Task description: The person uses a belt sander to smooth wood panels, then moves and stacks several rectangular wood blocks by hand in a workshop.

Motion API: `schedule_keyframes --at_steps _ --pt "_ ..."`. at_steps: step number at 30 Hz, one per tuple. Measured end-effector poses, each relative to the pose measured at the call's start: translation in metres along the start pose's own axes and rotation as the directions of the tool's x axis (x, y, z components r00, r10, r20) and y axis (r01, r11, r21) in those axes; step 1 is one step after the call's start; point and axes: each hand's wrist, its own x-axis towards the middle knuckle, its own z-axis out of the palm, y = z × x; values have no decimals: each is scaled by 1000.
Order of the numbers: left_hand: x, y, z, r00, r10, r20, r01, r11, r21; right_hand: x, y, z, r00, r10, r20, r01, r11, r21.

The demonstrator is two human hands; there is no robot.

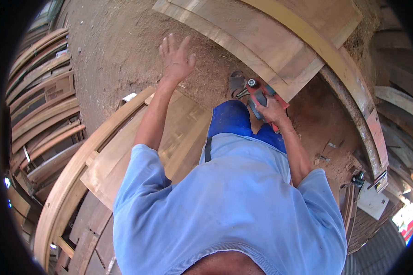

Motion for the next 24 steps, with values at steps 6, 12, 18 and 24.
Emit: schedule_keyframes --at_steps 6,12,18,24 --pt "-104 -20 61 843 -475 252 534 678 -506 -30 -32 -41 966 135 219 -132 991 -27" --pt "-225 97 104 669 -493 556 696 153 -702 -58 -9 -50 983 -115 144 112 993 24" --pt "-267 231 69 608 -447 656 666 -161 -728 -88 -11 -55 920 -373 120 363 927 94" --pt "-252 297 35 766 -482 425 356 -232 -905 -127 -44 -69 879 -381 286 383 922 54"
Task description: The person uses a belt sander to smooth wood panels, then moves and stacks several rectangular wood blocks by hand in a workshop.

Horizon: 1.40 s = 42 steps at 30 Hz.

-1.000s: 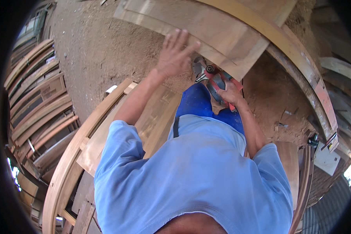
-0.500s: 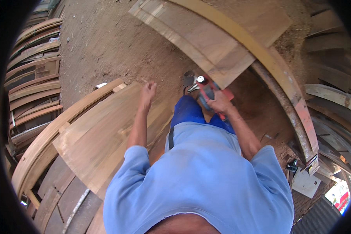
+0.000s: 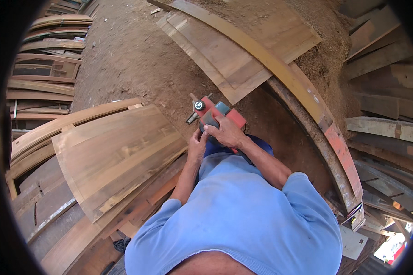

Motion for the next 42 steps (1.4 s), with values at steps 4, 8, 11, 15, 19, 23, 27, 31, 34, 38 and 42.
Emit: schedule_keyframes --at_steps 4,8,11,15,19,23,27,31,34,38,42 --pt "5 -4 1 998 -9 -62 8 1000 -21 2 -6 -4 997 -66 -51 67 998 21" --pt "13 26 16 995 92 -39 -91 995 26 2 -12 -14 999 -29 -36 32 993 114" --pt "24 34 32 984 156 -81 -151 986 67 -2 -24 -26 998 -4 -68 12 992 125" --pt "34 44 50 990 139 13 -139 983 121 -11 -23 -44 989 74 -129 -56 989 140" --pt "36 34 66 986 161 -45 -136 931 338 -18 -11 -55 983 57 -177 -39 994 102" --pt "48 18 61 986 157 -58 -132 944 303 -14 -5 -55 979 57 -194 -49 998 46" --pt "62 24 58 974 221 -48 -197 935 294 2 -6 -55 975 46 -219 -43 999 21" --pt "76 41 53 971 233 -60 -221 961 170 21 -20 -58 977 42 -207 -39 999 17" --pt "88 54 49 969 237 -71 -228 967 110 40 -18 -58 983 -16 -183 19 1000 16" --pt "106 60 35 962 246 -118 -212 946 245 63 -29 -57 985 -18 -170 20 1000 10" --pt "120 79 31 955 257 -149 -196 923 332 81 -47 -59 981 17 -193 -10 999 34"
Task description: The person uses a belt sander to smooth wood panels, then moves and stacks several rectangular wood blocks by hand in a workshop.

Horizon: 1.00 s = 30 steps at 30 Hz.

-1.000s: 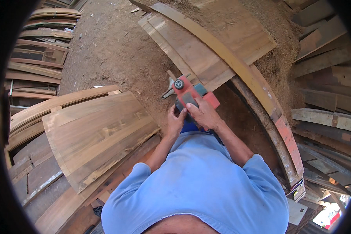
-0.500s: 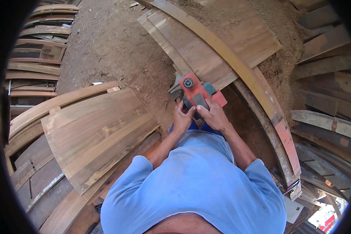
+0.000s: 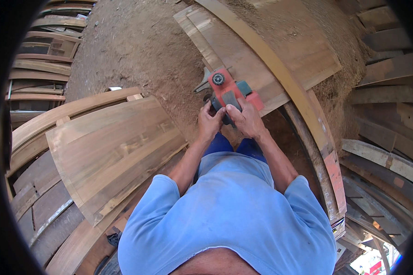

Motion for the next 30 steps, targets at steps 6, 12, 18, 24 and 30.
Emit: schedule_keyframes --at_steps 6,12,18,24,30 --pt "38 -16 -8 1000 -3 -21 0 991 -131 37 -5 9 997 -74 -12 74 997 -23" --pt "74 -4 -24 1000 4 -29 -5 999 -42 68 -32 15 1000 -31 5 31 999 11" --pt "104 7 -39 1000 -9 26 11 996 -92 99 -47 23 997 -69 -24 68 998 -10" --pt "137 9 -53 1000 23 1 -23 996 -82 133 -58 30 997 -76 -22 75 997 -22" --pt "169 14 -65 997 -69 -15 68 995 -77 166 -65 35 987 -159 8 159 987 -25"
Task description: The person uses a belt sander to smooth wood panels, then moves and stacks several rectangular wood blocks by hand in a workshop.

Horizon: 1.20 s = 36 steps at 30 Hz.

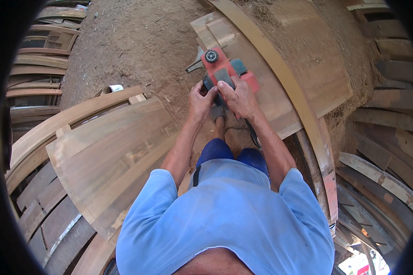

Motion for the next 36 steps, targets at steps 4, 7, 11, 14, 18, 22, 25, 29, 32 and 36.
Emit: schedule_keyframes --at_steps 4,7,11,14,18,22,25,29,32,36 --pt "18 6 -7 1000 21 -15 -22 1000 -21 17 -16 4 1000 6 -6 -6 1000 2" --pt "34 11 -14 996 85 17 -85 996 -4 31 -25 7 999 -11 -33 10 1000 -30" --pt "52 23 -21 995 92 33 -93 995 23 52 -29 9 999 19 -27 -20 1000 -20" --pt "70 19 -28 995 102 18 -102 995 -6 68 -38 15 999 19 -28 -19 1000 -4" --pt "92 37 -35 993 110 47 -108 993 -53 97 -36 18 997 -49 -54 48 999 -13" --pt "120 47 -47 989 119 91 -101 978 -183 126 -46 25 996 -60 -60 58 998 -32" --pt "147 49 -58 986 144 87 -128 978 -167 150 -52 29 994 -84 -64 81 995 -52" --pt "175 72 -63 989 139 40 -124 955 -269 188 -66 32 989 -122 -83 114 990 -88" --pt "204 70 -81 983 181 12 -173 956 -236 211 -85 40 991 -128 -37 126 990 -55" --pt "204 73 -86 983 185 14 -180 969 -168 207 -88 44 988 -155 -31 151 985 -84"
